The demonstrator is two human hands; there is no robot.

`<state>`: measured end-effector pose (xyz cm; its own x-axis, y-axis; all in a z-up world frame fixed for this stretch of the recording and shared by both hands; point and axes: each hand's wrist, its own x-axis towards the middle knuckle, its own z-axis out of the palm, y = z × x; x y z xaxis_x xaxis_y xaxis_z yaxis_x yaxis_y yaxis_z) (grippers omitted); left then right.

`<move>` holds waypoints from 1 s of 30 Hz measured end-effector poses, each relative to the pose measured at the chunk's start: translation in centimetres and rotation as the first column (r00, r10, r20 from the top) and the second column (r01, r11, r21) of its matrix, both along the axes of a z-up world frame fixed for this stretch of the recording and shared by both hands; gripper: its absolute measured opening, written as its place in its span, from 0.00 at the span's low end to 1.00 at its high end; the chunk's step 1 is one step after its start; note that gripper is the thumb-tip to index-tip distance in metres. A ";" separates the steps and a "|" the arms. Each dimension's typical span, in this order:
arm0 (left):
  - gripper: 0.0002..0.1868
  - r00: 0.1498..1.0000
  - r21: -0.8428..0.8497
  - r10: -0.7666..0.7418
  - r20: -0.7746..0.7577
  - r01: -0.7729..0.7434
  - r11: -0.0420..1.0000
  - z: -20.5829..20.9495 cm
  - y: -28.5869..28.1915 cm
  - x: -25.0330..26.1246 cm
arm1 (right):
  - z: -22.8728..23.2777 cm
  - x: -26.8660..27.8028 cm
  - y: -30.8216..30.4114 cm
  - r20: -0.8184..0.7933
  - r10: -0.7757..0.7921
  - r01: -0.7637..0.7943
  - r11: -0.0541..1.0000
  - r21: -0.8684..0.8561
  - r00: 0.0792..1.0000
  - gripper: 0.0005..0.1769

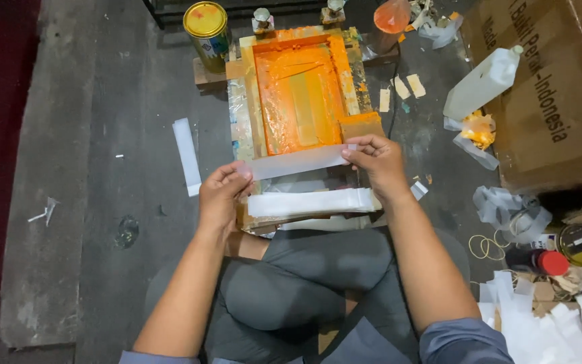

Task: The person sits on the floor and repeatedly applies orange ink to a screen printing frame using a squeegee. They then place a white strip under the frame, pull the squeegee across the screen to transfer ink, and remove the strip. This process is repeated multiple times.

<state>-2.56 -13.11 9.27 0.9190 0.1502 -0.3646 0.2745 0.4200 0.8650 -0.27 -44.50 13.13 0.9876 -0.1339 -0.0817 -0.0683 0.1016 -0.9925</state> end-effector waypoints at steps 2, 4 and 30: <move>0.20 1.000 0.032 -0.001 0.018 0.000 0.999 1.0 -0.1 -0.1 | 0.0 -0.1 0.1 -0.001 0.004 -0.004 1.000 -0.009 1.000 0.15; 0.20 0.999 0.067 -0.010 0.037 0.008 0.998 1.6 -0.2 -0.2 | 0.0 -0.1 0.0 -0.002 0.000 0.000 1.000 -0.017 1.000 0.16; 0.17 0.985 0.220 -0.037 0.166 -0.001 0.975 1.2 -0.1 -0.8 | -0.8 -0.1 -0.2 0.024 0.021 -0.021 1.000 0.012 0.999 0.16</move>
